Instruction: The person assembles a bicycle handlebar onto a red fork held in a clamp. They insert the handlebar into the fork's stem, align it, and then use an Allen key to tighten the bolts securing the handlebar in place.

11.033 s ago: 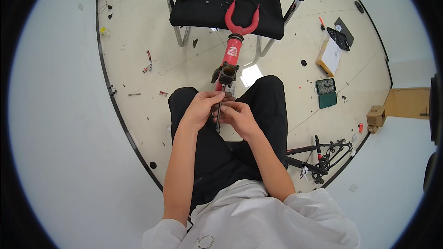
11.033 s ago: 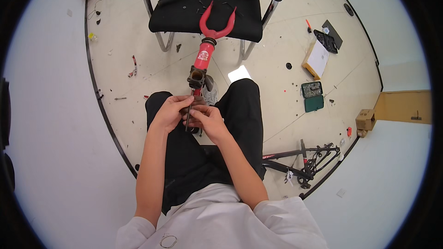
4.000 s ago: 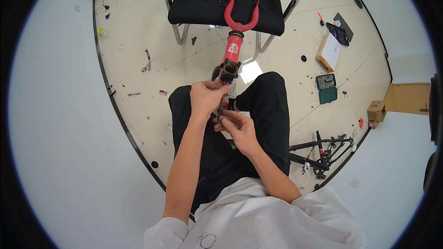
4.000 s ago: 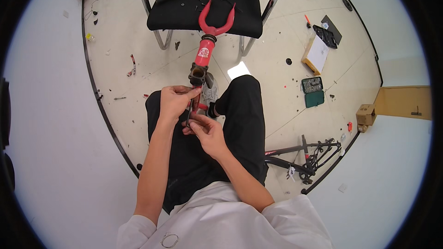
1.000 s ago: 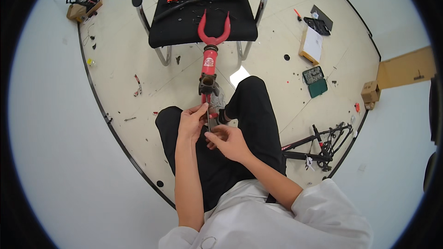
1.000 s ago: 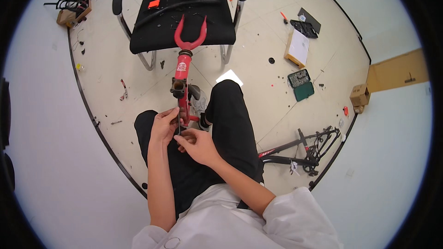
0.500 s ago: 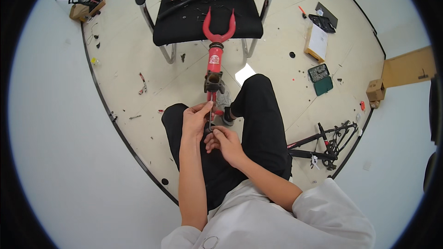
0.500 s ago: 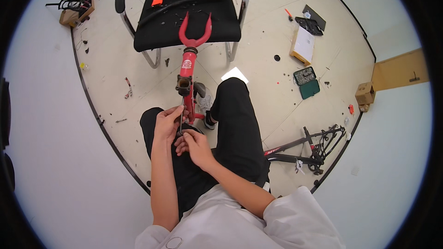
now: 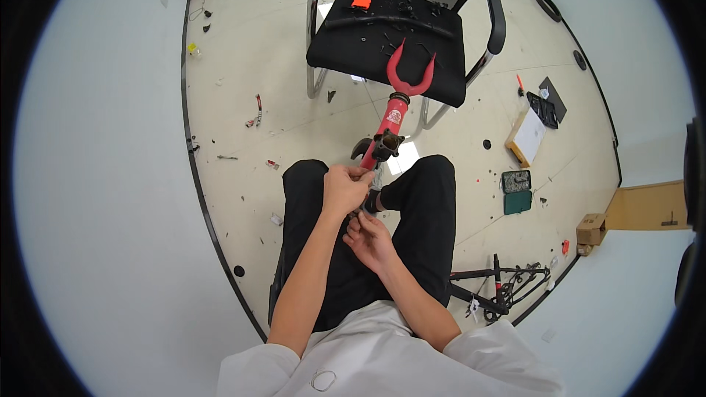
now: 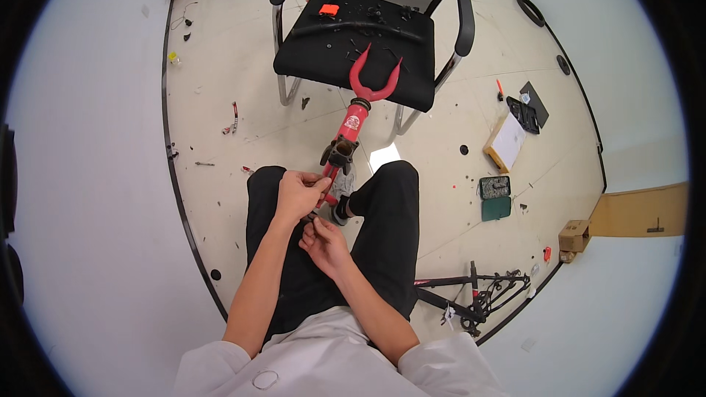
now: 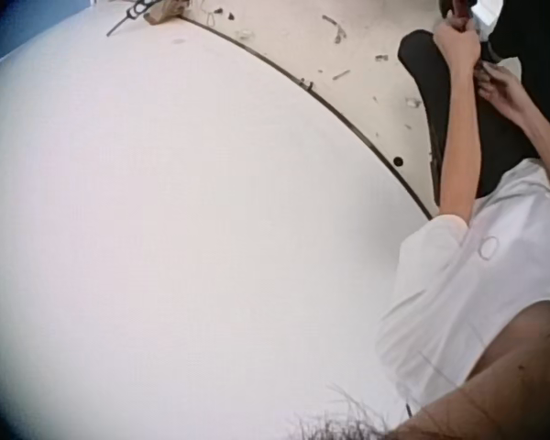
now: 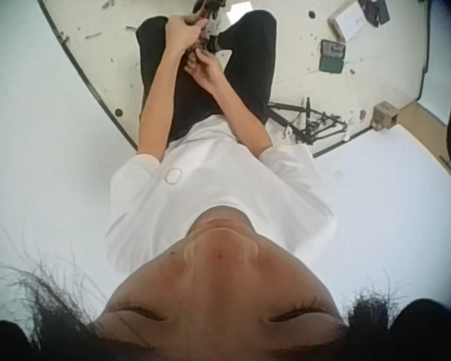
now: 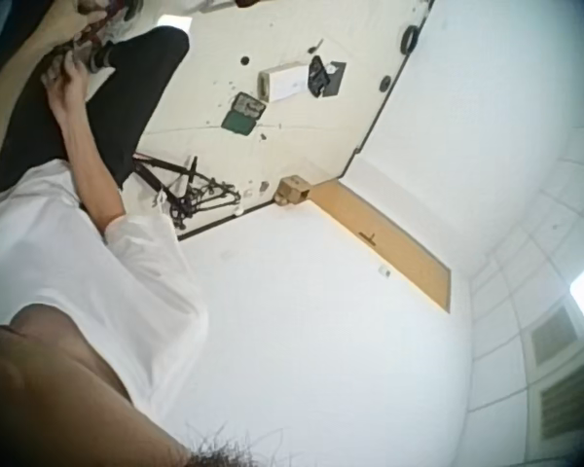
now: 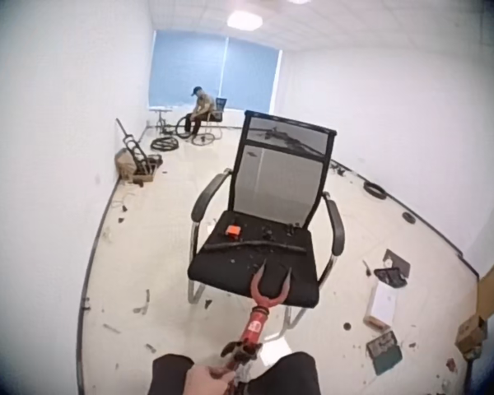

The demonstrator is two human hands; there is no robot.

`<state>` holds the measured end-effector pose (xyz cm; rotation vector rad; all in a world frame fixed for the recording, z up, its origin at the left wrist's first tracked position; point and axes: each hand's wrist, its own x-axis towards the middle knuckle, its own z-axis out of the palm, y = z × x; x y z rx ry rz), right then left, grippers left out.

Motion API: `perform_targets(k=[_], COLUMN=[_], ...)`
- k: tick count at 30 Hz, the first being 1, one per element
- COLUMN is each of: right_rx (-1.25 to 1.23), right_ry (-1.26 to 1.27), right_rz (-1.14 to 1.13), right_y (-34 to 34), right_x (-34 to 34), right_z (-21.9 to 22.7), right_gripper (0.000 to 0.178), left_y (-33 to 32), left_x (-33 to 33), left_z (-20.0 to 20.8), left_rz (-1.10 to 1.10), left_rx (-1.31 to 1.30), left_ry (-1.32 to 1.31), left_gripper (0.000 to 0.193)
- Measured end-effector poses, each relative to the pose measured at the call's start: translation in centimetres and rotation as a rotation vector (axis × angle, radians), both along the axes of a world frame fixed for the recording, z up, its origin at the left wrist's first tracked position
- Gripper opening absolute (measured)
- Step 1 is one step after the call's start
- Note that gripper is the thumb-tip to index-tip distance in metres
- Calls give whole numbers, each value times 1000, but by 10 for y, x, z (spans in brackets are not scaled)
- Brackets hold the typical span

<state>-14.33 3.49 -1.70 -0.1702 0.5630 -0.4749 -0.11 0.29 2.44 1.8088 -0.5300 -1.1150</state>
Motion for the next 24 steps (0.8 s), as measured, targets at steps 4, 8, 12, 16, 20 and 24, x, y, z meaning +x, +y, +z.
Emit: perform_targets(k=[4, 8, 12, 16, 20, 24], right_rx=[-199, -434, -622, -717, -725, -610], right_ry=[179, 420, 573, 625, 638, 607], right_rz=[108, 172, 195, 107, 19, -43], right_y=[-11, -12, -12, -29, -59, -75], right_x=[-5, -15, -24, -39, -28, 7], right_z=[12, 30, 44, 49, 42, 33], right_gripper=[21, 25, 19, 17, 18, 20], left_y=[2, 5, 20, 53, 68, 67], left_x=[3, -1, -9, 4, 3, 5], left_z=[-10, -17, -3, -13, -6, -15], left_rz=[-4, -42, 20, 200, 212, 210], left_rx=[-42, -68, -130, -236, -284, -255], left_ry=[69, 183, 364, 652, 606, 429], left_gripper=[24, 24, 23, 17, 16, 14])
